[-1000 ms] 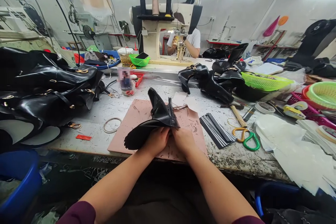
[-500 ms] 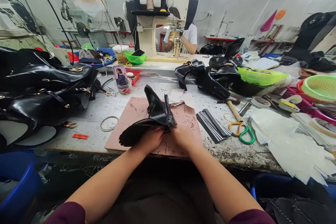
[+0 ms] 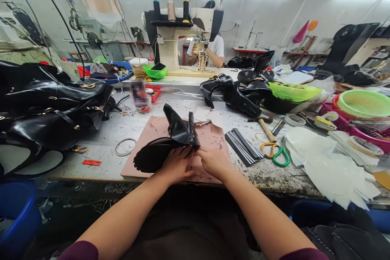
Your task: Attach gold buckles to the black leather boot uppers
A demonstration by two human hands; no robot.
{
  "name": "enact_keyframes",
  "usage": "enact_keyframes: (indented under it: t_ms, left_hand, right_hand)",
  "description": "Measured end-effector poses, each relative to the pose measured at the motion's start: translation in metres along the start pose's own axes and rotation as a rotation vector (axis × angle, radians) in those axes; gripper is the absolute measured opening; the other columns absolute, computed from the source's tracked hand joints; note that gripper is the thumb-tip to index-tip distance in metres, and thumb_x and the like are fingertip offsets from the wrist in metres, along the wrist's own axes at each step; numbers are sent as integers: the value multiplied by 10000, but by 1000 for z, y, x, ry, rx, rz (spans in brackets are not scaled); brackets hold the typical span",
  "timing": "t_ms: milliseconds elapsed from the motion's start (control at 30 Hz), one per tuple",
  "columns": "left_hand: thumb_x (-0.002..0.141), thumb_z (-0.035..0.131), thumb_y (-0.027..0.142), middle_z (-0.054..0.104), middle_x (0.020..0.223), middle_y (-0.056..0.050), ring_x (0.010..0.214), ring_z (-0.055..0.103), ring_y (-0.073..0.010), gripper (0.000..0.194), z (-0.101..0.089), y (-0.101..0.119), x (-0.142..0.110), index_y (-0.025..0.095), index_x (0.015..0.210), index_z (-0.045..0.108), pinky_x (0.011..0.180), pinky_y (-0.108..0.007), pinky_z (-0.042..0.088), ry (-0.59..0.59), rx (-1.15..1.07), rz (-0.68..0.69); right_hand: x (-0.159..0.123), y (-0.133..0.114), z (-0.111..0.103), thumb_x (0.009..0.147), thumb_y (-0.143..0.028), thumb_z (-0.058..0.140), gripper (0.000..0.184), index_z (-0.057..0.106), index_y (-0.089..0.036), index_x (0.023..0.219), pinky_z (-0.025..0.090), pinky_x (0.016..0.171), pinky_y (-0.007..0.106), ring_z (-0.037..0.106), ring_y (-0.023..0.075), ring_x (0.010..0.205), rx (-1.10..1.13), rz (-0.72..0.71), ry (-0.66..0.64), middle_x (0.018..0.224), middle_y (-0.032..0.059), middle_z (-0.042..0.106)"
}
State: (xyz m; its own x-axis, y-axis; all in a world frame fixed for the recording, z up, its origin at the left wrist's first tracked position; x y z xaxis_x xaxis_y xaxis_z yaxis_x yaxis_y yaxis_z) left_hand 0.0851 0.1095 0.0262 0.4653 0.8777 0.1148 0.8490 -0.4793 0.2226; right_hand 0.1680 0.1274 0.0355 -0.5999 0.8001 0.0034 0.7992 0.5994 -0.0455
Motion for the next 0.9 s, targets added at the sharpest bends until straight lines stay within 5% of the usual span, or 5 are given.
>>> enact_keyframes:
  t_ms: [200,467,600,700,900]
  left_hand:
    - [706,607,565,414,1364,-178,1310,289,-310,781,6,6,-16,89,1293,413,1079,-451,212,-75,8,54]
    - [750,615,439,593,1166,-161,1119,522,-308,473,-16,9,-50,115,1092,584,919,-402,441,-117,40,8]
    - [806,556,245,676,786,-36,717,636,-186,157,-77,16,-84,201,951,599,663,-286,513,342,13,139]
    - [770,601,194,630,1071,-98,993,591,-233,386,-133,-6,-113,206,1140,492,861,-367,475,887,90,50]
    - [812,473,287,703,919,-41,827,669,-209,258,-125,-82,-88,200,1024,592,713,-328,557,614,-234,-372]
  right_hand:
    - [-3,-9,13,813,-84,424,519,453,-218,1314,481,675,324,639,245,861,-5,44,-36,1369,118,439]
    - [-1,7,11,788,-35,429,450,601,-205,1168,435,807,421,561,296,991,264,71,3,1200,146,567]
    - [-4,-5,10,771,-110,474,419,592,-170,1169,444,840,424,589,271,965,579,117,80,1175,159,577]
    - [1,-22,17,763,-238,529,562,435,-156,1311,486,835,372,596,242,1015,924,119,139,1194,151,578]
    - [27,-42,5,909,-486,105,582,312,-182,1360,457,922,389,503,202,1175,1481,171,330,1327,122,483]
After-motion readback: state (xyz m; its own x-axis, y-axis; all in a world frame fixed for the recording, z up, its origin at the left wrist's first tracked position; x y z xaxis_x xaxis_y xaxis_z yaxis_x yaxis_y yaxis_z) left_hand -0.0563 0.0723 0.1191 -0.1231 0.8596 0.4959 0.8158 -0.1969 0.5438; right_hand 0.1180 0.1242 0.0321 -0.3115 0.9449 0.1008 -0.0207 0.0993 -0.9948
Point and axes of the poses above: each hand's wrist, its own x-axis towards the middle knuckle, its own z-axis out of the palm, y = z × x, the point moved 8 cm from there along x, towards the middle knuckle
